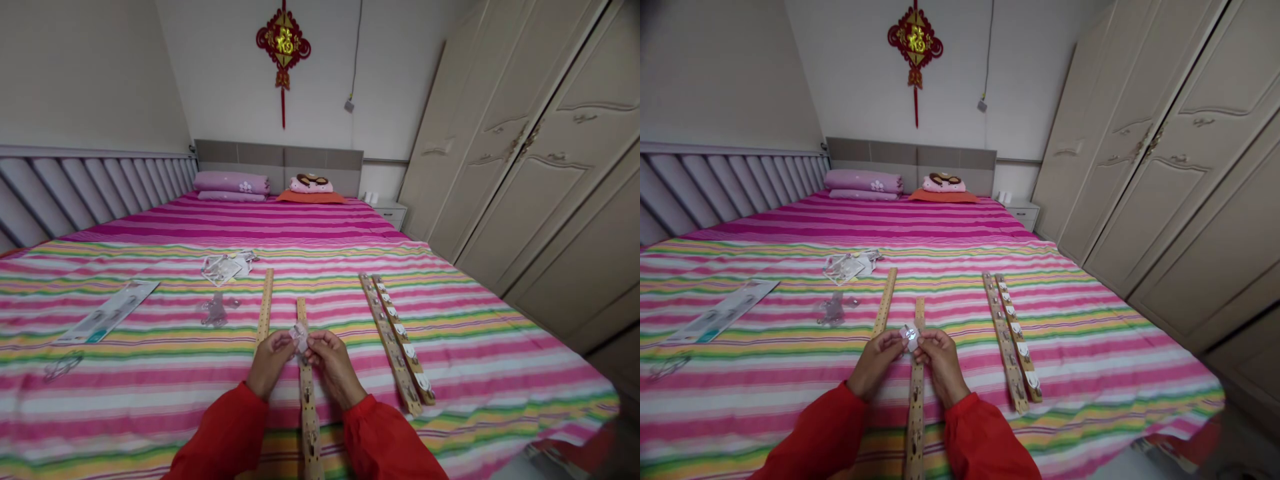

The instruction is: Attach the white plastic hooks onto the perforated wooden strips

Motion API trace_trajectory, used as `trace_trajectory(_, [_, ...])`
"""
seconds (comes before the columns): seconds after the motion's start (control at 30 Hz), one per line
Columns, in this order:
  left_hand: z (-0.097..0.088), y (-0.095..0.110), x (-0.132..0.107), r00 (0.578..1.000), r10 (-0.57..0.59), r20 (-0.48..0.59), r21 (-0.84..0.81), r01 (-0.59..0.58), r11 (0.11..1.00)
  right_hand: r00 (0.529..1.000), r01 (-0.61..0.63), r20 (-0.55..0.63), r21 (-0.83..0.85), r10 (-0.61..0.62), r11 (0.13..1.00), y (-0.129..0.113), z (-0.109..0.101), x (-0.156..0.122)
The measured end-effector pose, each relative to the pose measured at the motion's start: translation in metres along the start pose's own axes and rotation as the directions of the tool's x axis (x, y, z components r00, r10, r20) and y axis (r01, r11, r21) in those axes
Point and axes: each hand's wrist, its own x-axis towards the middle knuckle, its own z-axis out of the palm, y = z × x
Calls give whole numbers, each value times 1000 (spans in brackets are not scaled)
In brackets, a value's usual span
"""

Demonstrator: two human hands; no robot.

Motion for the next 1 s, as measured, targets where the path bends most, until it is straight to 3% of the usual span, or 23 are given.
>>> trace_trajectory(0.2, [0,1,12,999,-50,-21,-34,49,998,1000,19,-5,-48,-20,999,-1,-1,8])
trace_trajectory(0.43, [4,-3,17,1000,-23,-5,-57,23,998,998,53,-9,-98,-54,994,-4,-1,19])
trace_trajectory(0.67, [-3,9,28,995,-40,-89,-4,39,999,995,100,15,-239,-100,966,-27,-5,34])
trace_trajectory(0.83, [-4,26,41,996,67,54,135,-74,988,990,103,120,-310,-69,945,-37,0,50])
trace_trajectory(1.0, [-1,24,54,988,-23,155,116,5,993,984,144,135,-249,-113,958,-37,10,63])
